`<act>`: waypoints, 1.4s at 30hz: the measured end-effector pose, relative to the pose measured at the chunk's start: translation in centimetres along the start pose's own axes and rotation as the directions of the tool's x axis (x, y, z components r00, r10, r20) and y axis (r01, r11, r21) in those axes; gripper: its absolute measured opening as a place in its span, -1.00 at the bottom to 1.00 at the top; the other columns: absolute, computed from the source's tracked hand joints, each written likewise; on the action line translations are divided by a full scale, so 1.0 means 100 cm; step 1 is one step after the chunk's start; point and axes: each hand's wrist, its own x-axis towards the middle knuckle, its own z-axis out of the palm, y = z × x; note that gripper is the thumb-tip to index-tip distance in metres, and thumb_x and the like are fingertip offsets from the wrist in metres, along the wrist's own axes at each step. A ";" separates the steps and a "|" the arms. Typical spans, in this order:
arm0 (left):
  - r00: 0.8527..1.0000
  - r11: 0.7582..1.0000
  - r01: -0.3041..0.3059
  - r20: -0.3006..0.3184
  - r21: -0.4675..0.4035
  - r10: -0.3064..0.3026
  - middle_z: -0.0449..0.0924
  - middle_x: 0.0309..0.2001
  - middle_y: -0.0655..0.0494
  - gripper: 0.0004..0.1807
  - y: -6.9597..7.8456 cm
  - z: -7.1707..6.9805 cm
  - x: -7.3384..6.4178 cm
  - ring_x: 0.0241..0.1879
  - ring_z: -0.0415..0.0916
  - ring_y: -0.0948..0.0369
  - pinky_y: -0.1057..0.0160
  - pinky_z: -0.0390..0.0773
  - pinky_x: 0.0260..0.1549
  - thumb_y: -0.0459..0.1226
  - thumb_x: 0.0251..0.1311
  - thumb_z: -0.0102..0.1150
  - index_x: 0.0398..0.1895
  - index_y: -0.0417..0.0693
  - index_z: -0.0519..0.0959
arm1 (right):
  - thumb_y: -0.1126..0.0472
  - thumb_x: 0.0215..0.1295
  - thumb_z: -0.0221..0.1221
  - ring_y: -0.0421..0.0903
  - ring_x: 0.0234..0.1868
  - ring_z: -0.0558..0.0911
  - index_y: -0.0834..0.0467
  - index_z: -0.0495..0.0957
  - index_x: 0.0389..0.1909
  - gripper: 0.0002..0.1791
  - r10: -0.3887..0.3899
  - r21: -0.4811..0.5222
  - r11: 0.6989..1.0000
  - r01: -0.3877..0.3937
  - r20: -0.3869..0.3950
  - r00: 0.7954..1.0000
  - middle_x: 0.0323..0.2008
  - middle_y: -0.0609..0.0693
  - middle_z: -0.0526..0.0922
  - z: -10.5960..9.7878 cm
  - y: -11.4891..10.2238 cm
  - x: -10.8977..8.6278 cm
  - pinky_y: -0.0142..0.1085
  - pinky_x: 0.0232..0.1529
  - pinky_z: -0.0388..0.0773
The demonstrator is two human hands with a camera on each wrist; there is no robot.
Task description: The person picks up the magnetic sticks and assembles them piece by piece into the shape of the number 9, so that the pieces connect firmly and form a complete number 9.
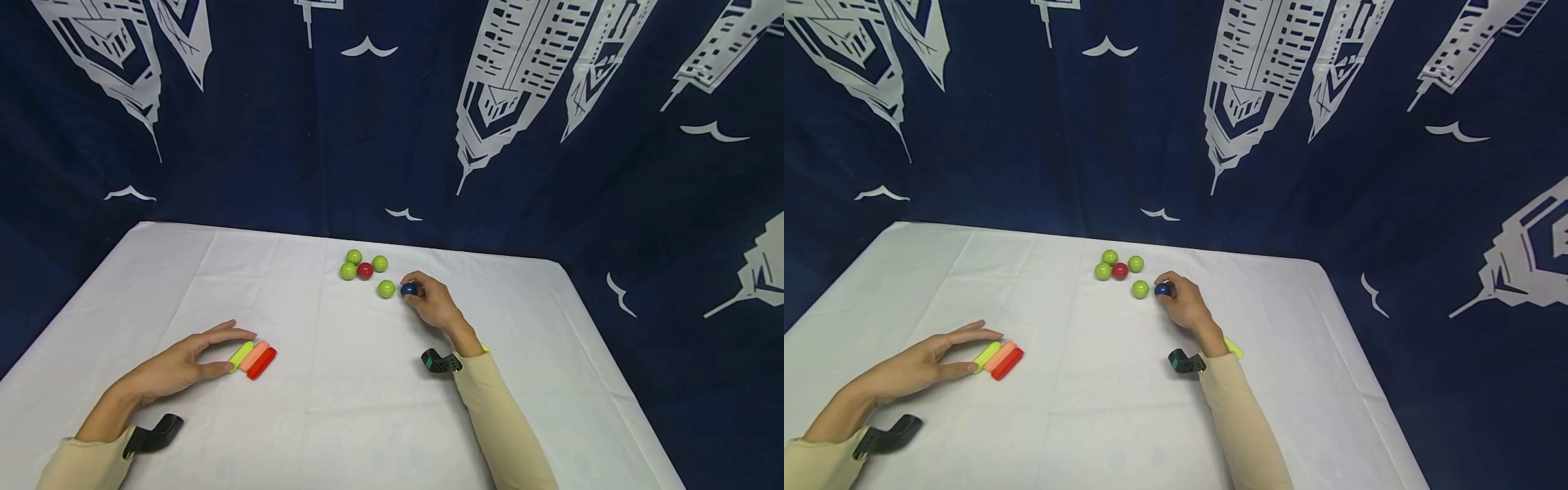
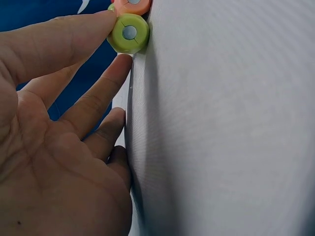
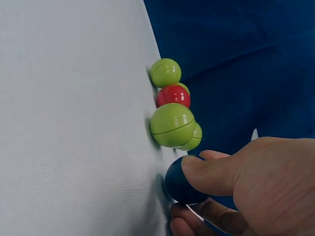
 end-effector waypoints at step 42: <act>0.958 0.964 -0.047 -0.262 0.260 0.117 0.60 0.08 0.00 -0.62 0.007 0.012 0.008 0.03 0.47 0.06 0.36 0.41 -0.03 -0.28 0.15 0.42 0.06 -0.02 0.65 | 0.11 0.23 0.40 -0.18 -0.22 0.54 0.08 0.59 -0.01 -0.66 -0.333 0.027 0.941 0.336 0.233 0.913 -0.19 -0.13 0.60 -0.012 0.003 -0.107 -0.36 -0.17 0.57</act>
